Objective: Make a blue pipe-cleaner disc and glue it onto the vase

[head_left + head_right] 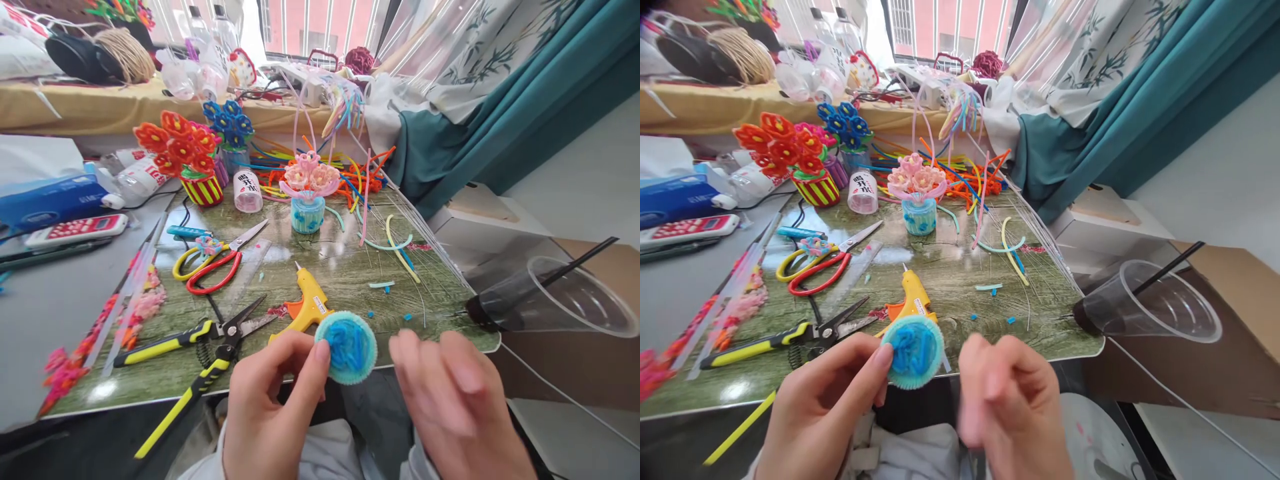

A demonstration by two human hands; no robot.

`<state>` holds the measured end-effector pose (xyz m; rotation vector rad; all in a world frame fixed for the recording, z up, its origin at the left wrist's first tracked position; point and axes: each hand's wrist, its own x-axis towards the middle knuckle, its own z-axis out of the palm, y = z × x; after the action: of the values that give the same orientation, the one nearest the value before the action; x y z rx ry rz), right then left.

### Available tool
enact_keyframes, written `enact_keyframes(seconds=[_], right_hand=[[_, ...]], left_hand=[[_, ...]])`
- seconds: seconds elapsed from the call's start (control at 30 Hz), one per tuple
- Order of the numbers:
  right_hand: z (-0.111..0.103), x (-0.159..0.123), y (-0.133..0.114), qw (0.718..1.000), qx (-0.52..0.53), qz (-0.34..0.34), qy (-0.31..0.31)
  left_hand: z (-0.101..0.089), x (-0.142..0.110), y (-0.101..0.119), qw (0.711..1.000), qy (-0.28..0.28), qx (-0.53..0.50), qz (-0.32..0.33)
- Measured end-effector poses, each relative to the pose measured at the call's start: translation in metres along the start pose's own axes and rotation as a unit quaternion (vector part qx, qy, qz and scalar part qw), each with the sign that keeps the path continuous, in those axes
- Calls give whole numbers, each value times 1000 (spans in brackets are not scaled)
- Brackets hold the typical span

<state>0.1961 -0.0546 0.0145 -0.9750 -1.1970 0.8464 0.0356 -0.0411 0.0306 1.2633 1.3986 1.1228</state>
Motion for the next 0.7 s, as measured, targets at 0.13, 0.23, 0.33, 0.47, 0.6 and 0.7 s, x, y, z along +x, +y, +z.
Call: enact_keyframes(seconds=[0.13,0.23,0.33,0.47,0.6,0.7], right_hand=[[-22,-10,1,985,72,60,144],[-19,-13,-4,984,-93,22,151],[3,-9,-21,941,-323,-84,56],[31,7,-46,877,-427,-185,-118],[45,20,-56,857,-438,-215,-162],[50,25,-56,837,-458,-243,-175]], left_hand=[[-7,-6,7,998,48,-22,-20],[-15,-9,9,997,67,-22,-6],[-23,-11,9,997,75,-8,24],[-32,-13,6,994,85,6,70],[-39,-13,4,988,93,36,118],[-42,-12,1,984,89,45,144]])
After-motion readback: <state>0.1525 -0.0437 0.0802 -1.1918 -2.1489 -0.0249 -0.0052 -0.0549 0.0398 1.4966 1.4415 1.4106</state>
